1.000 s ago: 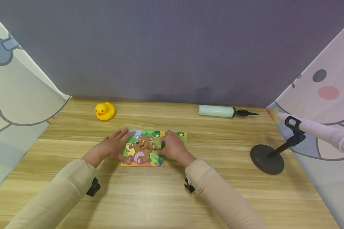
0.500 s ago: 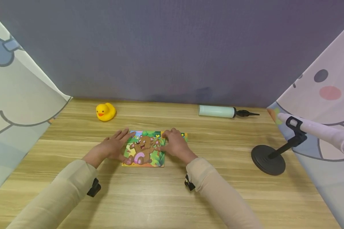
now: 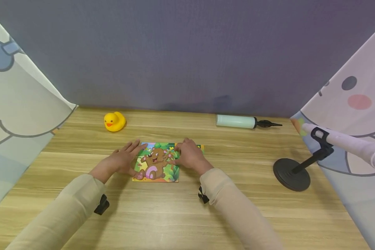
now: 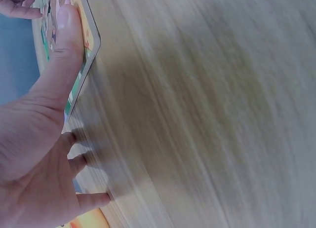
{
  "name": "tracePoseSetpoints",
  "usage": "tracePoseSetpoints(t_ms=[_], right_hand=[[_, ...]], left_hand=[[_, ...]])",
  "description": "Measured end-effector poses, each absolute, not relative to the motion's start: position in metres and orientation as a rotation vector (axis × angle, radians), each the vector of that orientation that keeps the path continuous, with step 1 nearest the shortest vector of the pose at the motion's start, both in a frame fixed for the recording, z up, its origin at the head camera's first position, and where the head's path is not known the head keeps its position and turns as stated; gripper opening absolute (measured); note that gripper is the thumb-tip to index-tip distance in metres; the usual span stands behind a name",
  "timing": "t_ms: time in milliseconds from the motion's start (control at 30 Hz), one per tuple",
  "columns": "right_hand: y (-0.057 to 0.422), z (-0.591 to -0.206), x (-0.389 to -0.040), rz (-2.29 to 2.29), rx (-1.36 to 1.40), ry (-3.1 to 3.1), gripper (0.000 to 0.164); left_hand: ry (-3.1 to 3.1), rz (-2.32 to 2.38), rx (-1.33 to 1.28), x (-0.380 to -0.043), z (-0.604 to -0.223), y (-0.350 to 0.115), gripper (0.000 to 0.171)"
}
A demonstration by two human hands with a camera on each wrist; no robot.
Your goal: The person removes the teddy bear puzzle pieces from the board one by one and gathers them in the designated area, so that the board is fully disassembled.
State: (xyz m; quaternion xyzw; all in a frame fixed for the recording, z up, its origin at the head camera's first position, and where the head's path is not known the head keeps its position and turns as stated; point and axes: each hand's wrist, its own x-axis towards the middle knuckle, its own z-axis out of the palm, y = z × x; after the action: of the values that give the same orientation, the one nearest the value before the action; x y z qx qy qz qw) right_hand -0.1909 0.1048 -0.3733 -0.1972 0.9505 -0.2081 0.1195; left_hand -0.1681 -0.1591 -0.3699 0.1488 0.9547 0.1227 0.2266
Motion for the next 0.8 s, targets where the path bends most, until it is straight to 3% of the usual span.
tracePoseSetpoints(t_ms=[800], right_hand=[[0.158, -0.366, -0.182, -0.799, -0.640, 2.754, 0.051]], left_hand=[[2.643, 0.325, 0.383, -0.167, -0.368, -0.155, 0.122]])
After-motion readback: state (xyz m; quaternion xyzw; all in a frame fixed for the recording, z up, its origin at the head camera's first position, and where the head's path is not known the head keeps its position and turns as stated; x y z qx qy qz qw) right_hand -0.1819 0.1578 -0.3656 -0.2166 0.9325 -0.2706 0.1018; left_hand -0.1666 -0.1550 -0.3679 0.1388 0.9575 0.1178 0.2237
